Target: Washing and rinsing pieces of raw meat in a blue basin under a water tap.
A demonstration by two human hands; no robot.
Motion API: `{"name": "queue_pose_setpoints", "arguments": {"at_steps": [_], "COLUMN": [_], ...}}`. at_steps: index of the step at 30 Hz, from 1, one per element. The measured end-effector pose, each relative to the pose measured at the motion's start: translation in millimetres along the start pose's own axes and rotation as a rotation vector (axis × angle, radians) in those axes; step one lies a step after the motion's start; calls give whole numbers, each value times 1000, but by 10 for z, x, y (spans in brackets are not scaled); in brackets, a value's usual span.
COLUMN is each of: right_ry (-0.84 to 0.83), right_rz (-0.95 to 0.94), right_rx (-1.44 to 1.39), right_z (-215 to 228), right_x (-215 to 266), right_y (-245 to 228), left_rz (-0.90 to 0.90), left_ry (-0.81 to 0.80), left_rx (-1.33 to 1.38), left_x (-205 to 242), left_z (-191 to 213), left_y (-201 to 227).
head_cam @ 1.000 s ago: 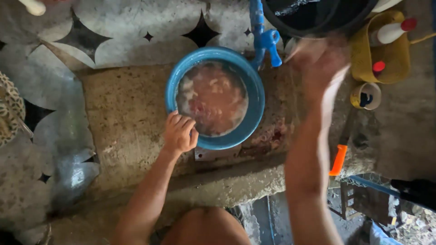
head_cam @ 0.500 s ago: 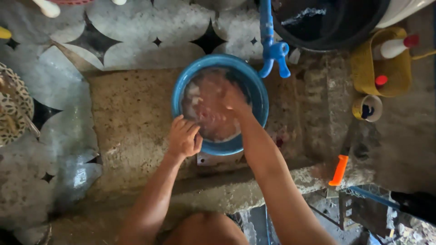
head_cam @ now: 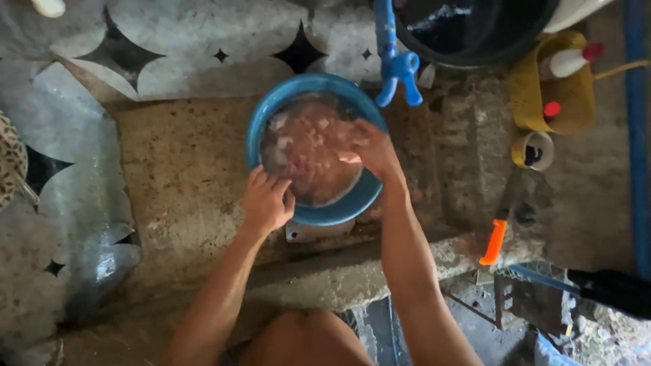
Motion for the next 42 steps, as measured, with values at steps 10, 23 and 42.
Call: {"name": "queue_pose_setpoints", "arguments": {"at_steps": [10, 23, 42], "right_ry": [-4, -58, 135], "right_rz": [186, 33, -3], "right_rx": [-278, 375, -405], "right_z": [-355, -785, -63], "right_x": [788, -734, 212], "right_y": [-816, 267, -87], "left_rz": [1105, 1743, 1702], "left_ry": [-152, 102, 67], "left_rx": [1021, 1897, 1761], "left_x": [-599, -40, 84], "left_z": [-49, -440, -183], "left_y": [296, -138, 70]}}
Point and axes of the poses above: each hand's wrist, its own x-axis away from the middle knuckle, its own z-axis out of the back of the hand, y = z × x, the point moved 3 cm from there along -x, towards the middle knuckle, and after that the axes turned 3 degrees about -z, right-handed, at the moved point
